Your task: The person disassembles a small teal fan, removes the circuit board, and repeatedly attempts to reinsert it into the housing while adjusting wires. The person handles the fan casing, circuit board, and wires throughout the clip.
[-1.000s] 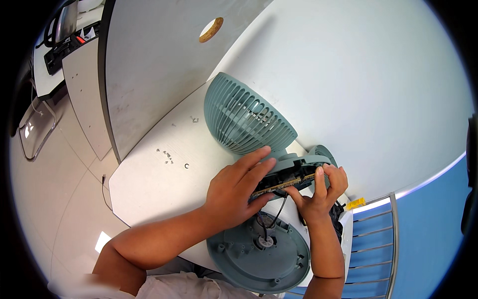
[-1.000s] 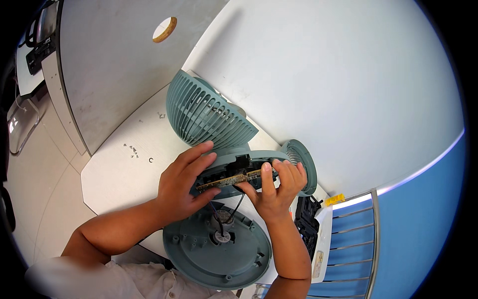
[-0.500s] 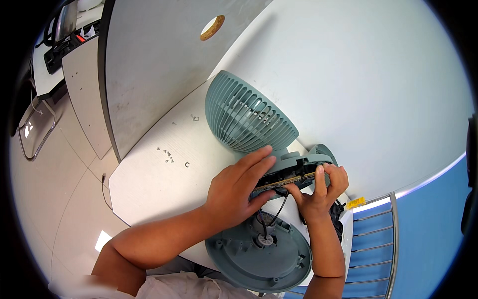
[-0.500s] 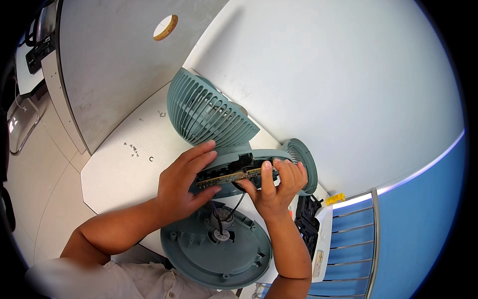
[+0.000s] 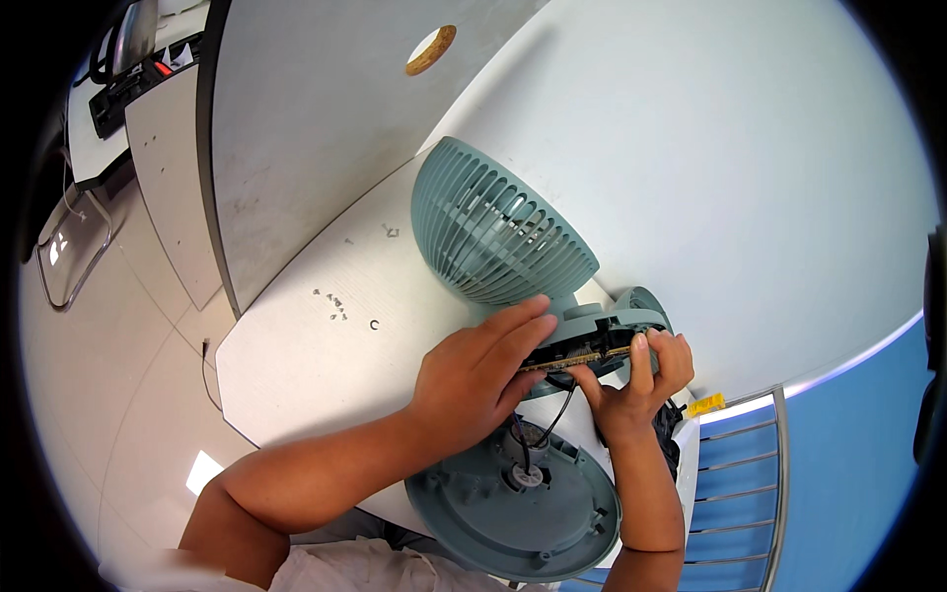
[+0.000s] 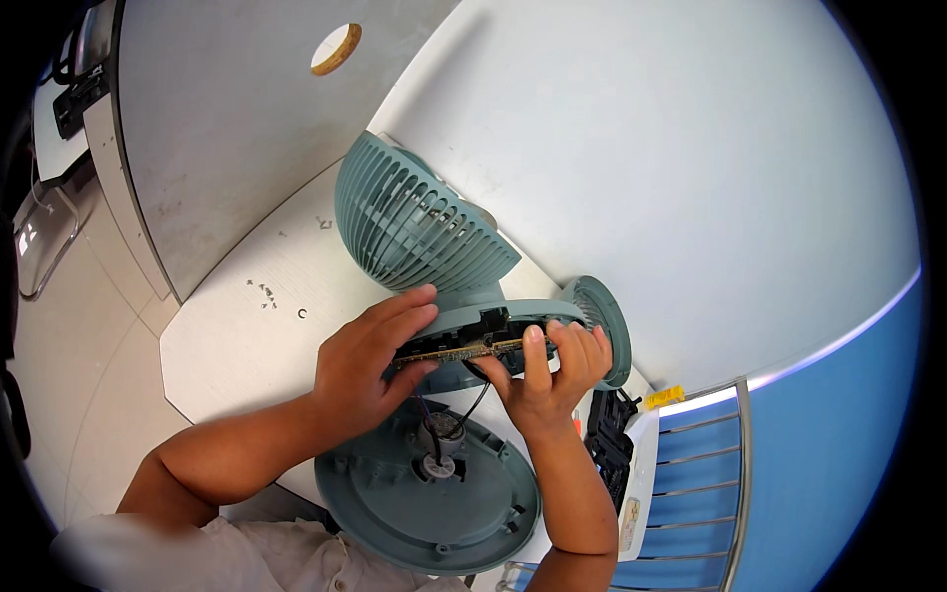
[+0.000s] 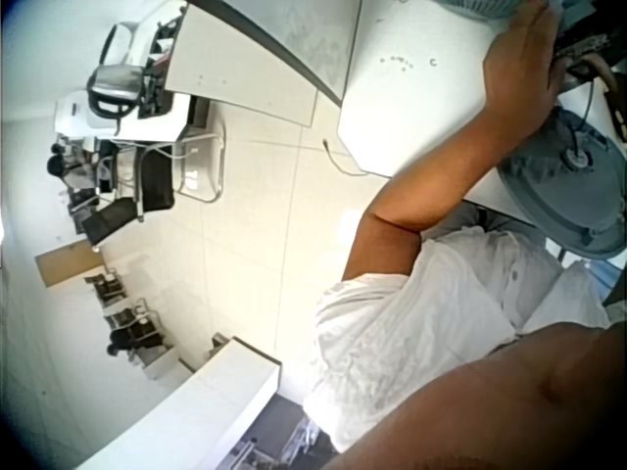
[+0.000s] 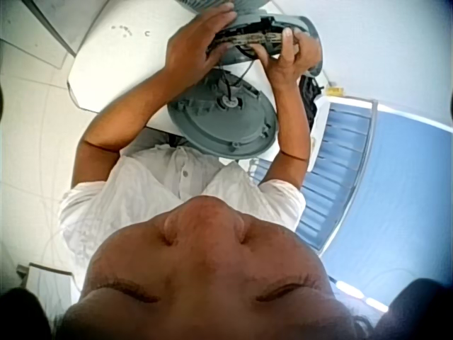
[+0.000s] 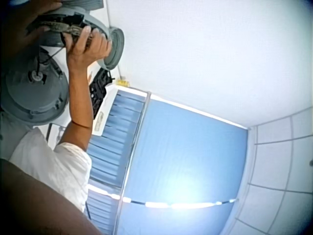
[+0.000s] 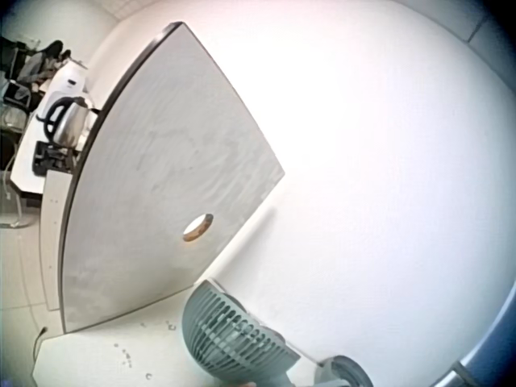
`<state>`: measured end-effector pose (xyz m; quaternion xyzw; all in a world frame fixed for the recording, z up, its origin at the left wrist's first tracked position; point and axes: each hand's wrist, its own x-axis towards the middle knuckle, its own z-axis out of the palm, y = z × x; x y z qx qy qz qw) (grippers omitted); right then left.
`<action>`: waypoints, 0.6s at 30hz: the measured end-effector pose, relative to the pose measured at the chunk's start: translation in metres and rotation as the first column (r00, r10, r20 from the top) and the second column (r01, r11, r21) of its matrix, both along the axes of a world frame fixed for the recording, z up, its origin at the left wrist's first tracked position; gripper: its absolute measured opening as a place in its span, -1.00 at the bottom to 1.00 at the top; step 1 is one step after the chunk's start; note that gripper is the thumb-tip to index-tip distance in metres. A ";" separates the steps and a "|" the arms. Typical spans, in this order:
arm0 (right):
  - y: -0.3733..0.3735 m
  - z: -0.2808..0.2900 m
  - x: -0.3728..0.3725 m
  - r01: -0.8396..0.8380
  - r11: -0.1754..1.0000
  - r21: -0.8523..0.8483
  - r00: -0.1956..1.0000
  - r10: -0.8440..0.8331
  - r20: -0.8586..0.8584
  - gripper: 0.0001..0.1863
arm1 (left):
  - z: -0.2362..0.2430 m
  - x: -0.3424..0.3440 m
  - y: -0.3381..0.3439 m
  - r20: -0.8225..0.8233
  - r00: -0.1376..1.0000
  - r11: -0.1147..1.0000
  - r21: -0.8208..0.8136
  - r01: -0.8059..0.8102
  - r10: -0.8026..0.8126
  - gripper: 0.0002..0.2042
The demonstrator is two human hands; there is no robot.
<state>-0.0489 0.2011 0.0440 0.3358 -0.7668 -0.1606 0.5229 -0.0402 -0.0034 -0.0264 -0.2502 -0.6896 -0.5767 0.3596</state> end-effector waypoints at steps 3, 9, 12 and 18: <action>0.000 0.000 -0.003 -0.021 1.000 0.002 1.000 0.021 0.008 -0.32 | 0.001 -0.001 -0.001 0.013 1.000 1.000 0.004 0.001 -0.001 -0.44; -0.004 0.004 -0.003 -0.051 0.999 -0.010 0.992 0.052 0.112 -0.32 | -0.001 -0.001 -0.002 0.025 1.000 1.000 -0.002 -0.011 0.011 -0.47; -0.003 0.004 -0.003 -0.063 0.998 -0.025 0.990 0.066 0.122 -0.33 | 0.001 0.000 -0.002 0.052 0.999 1.000 -0.004 0.003 -0.003 -0.48; -0.005 0.002 -0.004 -0.055 0.998 -0.035 0.994 0.058 0.091 -0.37 | 0.003 0.000 0.000 0.092 0.996 0.999 0.041 0.002 -0.006 -0.54</action>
